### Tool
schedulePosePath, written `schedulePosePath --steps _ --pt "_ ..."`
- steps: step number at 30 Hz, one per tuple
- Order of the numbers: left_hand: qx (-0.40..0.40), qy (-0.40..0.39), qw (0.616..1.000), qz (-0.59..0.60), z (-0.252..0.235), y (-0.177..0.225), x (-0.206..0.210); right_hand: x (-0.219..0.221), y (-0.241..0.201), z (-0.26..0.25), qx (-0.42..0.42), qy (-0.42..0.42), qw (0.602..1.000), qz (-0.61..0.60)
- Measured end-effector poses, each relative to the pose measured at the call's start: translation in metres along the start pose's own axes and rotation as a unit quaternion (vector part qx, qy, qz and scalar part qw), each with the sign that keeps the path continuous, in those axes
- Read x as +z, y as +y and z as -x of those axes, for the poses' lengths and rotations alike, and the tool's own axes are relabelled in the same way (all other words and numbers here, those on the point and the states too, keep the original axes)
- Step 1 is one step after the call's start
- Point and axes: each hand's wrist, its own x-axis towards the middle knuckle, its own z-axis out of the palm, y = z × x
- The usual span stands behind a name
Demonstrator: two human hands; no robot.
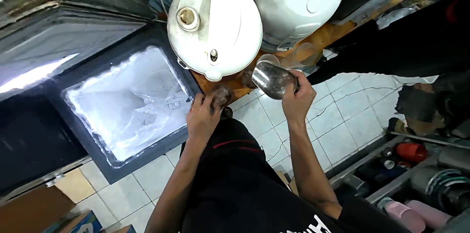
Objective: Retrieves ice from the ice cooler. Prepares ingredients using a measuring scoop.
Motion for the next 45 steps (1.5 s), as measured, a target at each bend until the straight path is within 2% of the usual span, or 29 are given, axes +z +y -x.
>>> schedulePosePath --steps 3,7,11,15,19,21,24,27,30,32,33,36,38,40,42,44,45 --pt "0.018 0.037 0.998 0.042 0.009 -0.016 -0.010 0.009 -0.013 0.022 -0.036 0.008 0.999 -0.027" --pt "0.017 0.036 0.995 0.089 0.026 -0.049 -0.023 0.031 -0.029 0.053 -0.141 0.026 0.990 0.005" --pt "0.025 0.006 0.981 0.191 0.052 -0.090 -0.036 0.057 -0.061 0.085 -0.140 0.009 0.989 -0.037" --pt "-0.037 -0.048 0.958 0.282 0.089 -0.153 -0.054 0.128 -0.132 0.138 -0.030 -0.130 0.981 -0.138" --pt "-0.090 -0.008 0.982 0.166 0.129 -0.244 -0.080 0.241 -0.178 0.178 0.014 -0.283 0.950 -0.133" --pt "-0.123 -0.004 0.983 0.138 0.148 -0.288 -0.100 0.290 -0.194 0.199 -0.015 -0.325 0.943 -0.066" --pt "-0.166 0.009 0.977 0.134 0.168 -0.328 -0.133 0.348 -0.206 0.225 -0.106 -0.378 0.919 0.032" --pt "-0.145 0.031 0.974 0.173 0.178 -0.343 -0.168 0.385 -0.216 0.250 -0.162 -0.449 0.874 0.092" --pt "-0.074 0.038 0.969 0.232 0.176 -0.332 -0.208 0.406 -0.214 0.265 -0.194 -0.525 0.821 0.114" --pt "-0.014 0.049 0.959 0.277 0.171 -0.321 -0.230 0.400 -0.209 0.269 -0.201 -0.550 0.803 0.104" --pt "0.012 0.055 0.954 0.294 0.167 -0.316 -0.237 0.393 -0.204 0.271 -0.214 -0.536 0.812 0.088" --pt "0.059 0.053 0.948 0.308 0.151 -0.307 -0.240 0.347 -0.180 0.267 -0.285 -0.405 0.868 -0.027" --pt "0.095 0.085 0.942 0.310 0.147 -0.303 -0.238 0.298 -0.161 0.261 -0.298 -0.301 0.903 -0.075" --pt "0.155 0.162 0.925 0.308 0.148 -0.299 -0.253 0.243 -0.136 0.252 -0.251 -0.215 0.942 -0.054" --pt "0.178 0.247 0.905 0.296 0.152 -0.294 -0.283 0.190 -0.104 0.236 -0.153 -0.127 0.980 0.000" --pt "0.143 0.292 0.888 0.326 0.148 -0.280 -0.311 0.143 -0.079 0.209 -0.010 -0.062 0.997 0.040" --pt "0.111 0.273 0.889 0.352 0.140 -0.273 -0.322 0.126 -0.063 0.190 0.045 -0.029 0.998 0.042"
